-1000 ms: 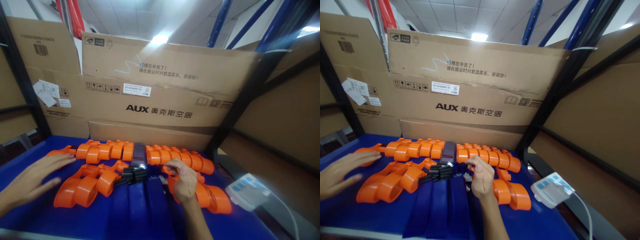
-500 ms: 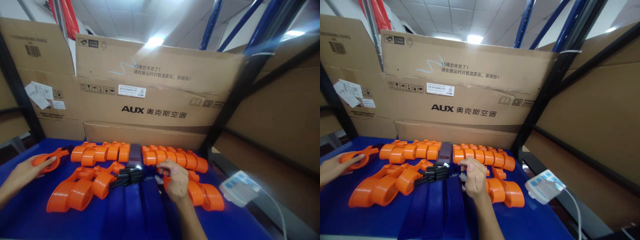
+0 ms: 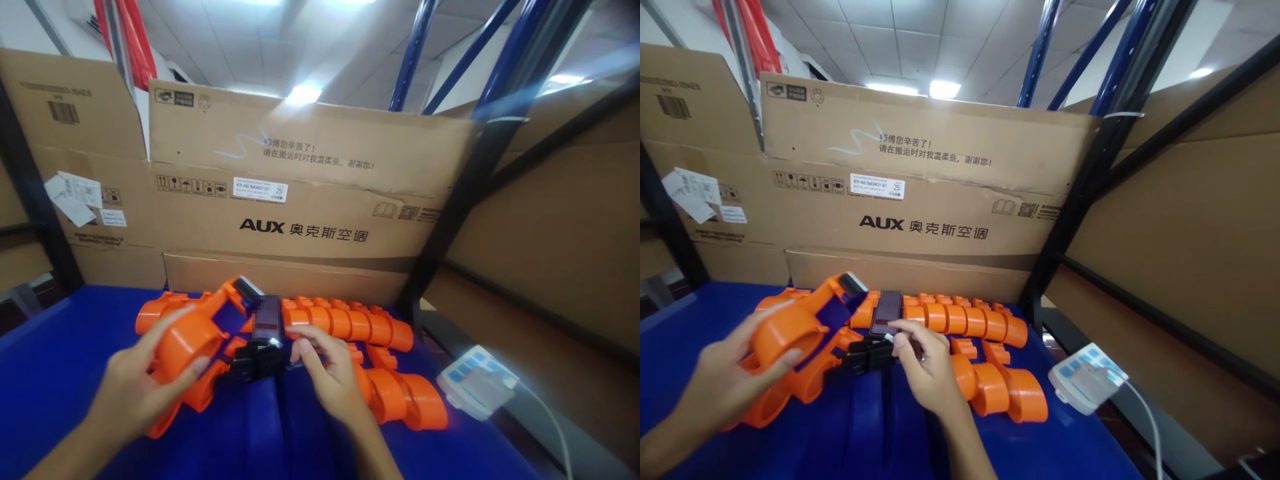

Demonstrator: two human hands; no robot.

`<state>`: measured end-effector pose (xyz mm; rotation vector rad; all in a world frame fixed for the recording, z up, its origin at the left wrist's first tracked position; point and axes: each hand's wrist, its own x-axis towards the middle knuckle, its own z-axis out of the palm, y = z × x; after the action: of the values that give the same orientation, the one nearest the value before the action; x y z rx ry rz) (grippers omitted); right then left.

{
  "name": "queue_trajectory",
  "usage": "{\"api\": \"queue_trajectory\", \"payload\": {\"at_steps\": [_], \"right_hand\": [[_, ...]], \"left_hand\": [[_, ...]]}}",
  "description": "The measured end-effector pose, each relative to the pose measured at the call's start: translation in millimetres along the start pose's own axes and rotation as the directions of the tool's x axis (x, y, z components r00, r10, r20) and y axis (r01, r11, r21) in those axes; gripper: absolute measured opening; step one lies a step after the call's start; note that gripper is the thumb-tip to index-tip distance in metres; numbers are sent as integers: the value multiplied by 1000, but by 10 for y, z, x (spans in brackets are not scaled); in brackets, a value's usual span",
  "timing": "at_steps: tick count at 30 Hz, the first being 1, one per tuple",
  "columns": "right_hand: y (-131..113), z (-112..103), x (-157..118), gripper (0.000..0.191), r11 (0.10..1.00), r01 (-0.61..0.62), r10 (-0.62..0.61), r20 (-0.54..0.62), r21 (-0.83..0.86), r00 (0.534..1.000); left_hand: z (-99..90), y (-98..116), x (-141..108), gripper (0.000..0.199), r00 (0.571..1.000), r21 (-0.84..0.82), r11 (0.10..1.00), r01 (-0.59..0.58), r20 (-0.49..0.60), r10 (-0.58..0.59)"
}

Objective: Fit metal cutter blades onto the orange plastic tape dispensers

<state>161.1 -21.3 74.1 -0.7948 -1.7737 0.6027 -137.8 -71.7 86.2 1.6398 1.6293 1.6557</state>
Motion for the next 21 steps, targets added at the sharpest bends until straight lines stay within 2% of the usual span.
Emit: {"api": "queue_trajectory", "payload": {"at_steps": [1, 4, 7, 10, 12, 16, 18, 21], "right_hand": [[11, 20, 0, 31, 999, -27, 28, -4, 44, 1000], [48, 85, 6, 53, 979, -134, 132, 25, 153, 991], [68, 129, 25, 64, 924, -194, 191, 43, 330, 981], [59, 128, 50, 67, 875, -169, 210, -40, 453, 977], [45, 108, 60, 68, 875, -173, 234, -83, 453, 969], [47, 62, 57, 69, 912, -194, 263, -154, 361, 953], [74, 47, 52, 70, 936, -190, 255, -202, 295, 946], [133, 39, 51, 69, 958, -176, 224, -210, 225, 952]], "left_hand": [[135, 27, -70, 68, 998, 85, 994, -64, 29, 62], [454, 31, -214, 67, 965, 135, 967, -216, 177, 191], [655, 0, -275, 78, 937, 108, 960, -259, 268, 223], [788, 6, -259, 79, 905, -25, 959, -284, 322, 276], [868, 34, -206, 71, 890, -160, 955, -251, 349, 292], [1038, 93, -57, 53, 900, -362, 929, -81, 375, 225], [1120, 111, 5, 56, 890, -459, 888, 14, 411, 198], [1236, 142, 55, 62, 856, -580, 791, 194, 494, 152]]}}
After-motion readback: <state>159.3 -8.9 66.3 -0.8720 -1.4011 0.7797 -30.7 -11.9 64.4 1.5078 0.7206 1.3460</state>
